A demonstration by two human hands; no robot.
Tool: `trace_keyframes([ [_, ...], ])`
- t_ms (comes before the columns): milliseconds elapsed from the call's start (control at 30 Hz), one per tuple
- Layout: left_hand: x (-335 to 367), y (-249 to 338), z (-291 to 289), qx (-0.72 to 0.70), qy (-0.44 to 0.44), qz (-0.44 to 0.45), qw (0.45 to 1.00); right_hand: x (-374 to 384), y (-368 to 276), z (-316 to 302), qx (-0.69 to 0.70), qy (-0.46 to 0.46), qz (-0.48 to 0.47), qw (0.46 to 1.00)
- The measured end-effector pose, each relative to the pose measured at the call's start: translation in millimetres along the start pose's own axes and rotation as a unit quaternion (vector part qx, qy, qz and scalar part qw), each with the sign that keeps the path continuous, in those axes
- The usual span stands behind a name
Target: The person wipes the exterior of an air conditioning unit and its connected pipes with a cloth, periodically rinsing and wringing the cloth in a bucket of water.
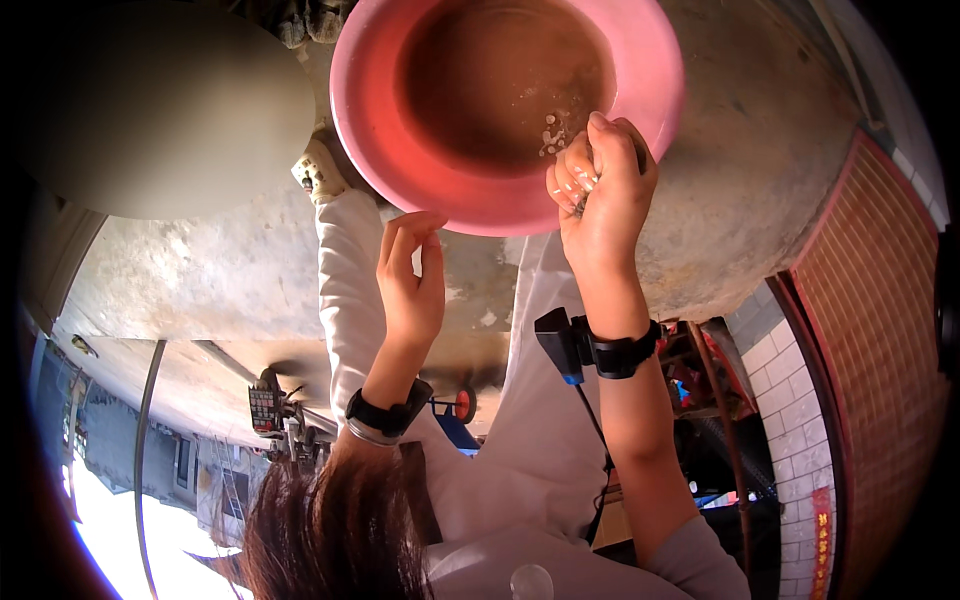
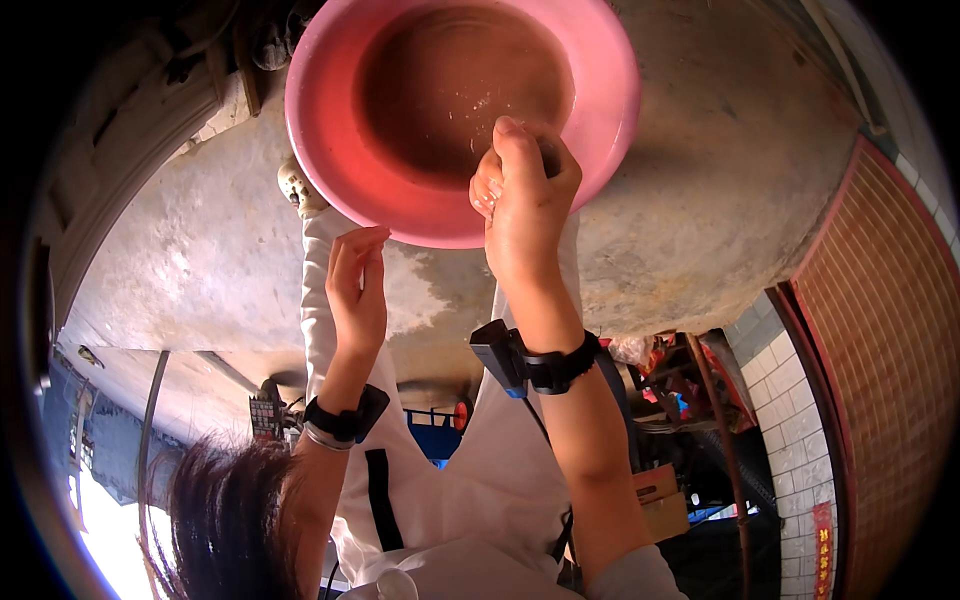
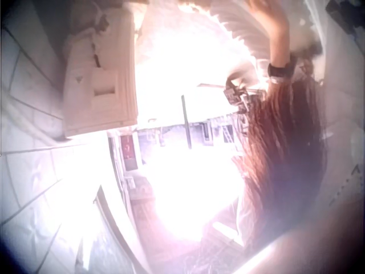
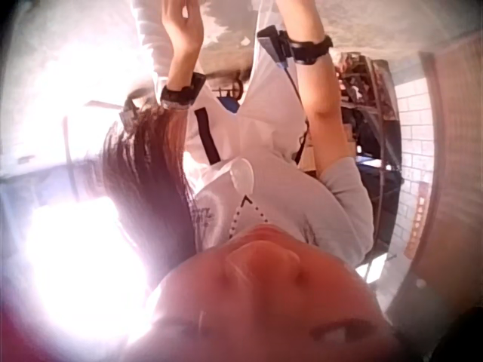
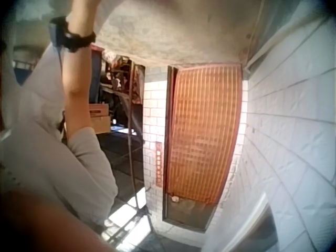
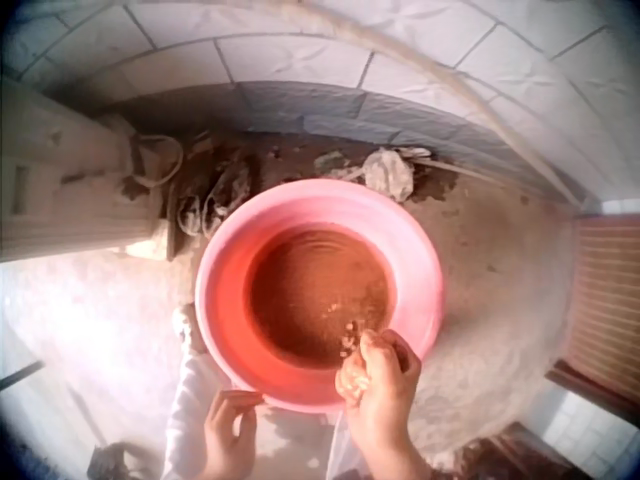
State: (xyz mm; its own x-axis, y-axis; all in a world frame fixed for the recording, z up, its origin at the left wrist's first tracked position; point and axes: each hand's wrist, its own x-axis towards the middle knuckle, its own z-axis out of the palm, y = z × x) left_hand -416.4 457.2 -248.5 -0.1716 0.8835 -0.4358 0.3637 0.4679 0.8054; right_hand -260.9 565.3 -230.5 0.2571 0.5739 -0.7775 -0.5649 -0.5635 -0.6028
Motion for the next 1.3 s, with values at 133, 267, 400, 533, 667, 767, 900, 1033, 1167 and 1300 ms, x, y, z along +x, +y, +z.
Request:
trace_keyframes([
  [133,-1.9,7.0,0.7,-0.004,-0.018,-0.016,1.000,2.9,1.5,-3.7,0.022,-0.010,0.026,0.999],
  [267,4.8,23.2,5.9,-0.036,-0.060,-0.010,0.998,-2.0,10.7,-3.2,-0.056,-0.047,0.018,0.997],
  [400,14.6,36.1,12.0,-0.039,-0.083,0.054,0.994,-16.8,30.5,-9.1,-0.127,-0.168,0.027,0.977],
  [533,12.5,37.6,19.8,-0.004,-0.031,0.045,0.999,-39.6,21.7,-6.5,-0.199,-0.259,0.011,0.945],
  [667,18.6,65.5,-0.1,0.014,0.008,0.071,0.997,-52.8,8.7,-7.4,-0.198,-0.262,-0.024,0.944],
  [767,14.6,75.2,-18.2,-0.085,0.005,0.011,0.996,-54.8,-13.1,-16.4,-0.233,-0.135,-0.084,0.959],
  [900,-2.7,121.0,-63.7,-0.020,-0.018,0.042,0.999,-58.9,-43.2,-48.8,-0.316,-0.008,-0.223,0.922],
  [1033,-37.5,170.1,-128.5,0.096,-0.068,0.094,0.989,-96.7,-102.3,-114.9,-0.306,0.133,-0.345,0.877],
  [1167,-35.8,206.2,-159.7,-0.004,-0.090,-0.063,0.994,-155.6,-139.6,-252.4,-0.340,0.363,-0.321,0.806],
  [1300,-23.6,254.5,-130.7,-0.045,-0.080,0.004,0.996,-219.7,-138.6,-372.4,-0.312,0.496,-0.237,0.775],
])
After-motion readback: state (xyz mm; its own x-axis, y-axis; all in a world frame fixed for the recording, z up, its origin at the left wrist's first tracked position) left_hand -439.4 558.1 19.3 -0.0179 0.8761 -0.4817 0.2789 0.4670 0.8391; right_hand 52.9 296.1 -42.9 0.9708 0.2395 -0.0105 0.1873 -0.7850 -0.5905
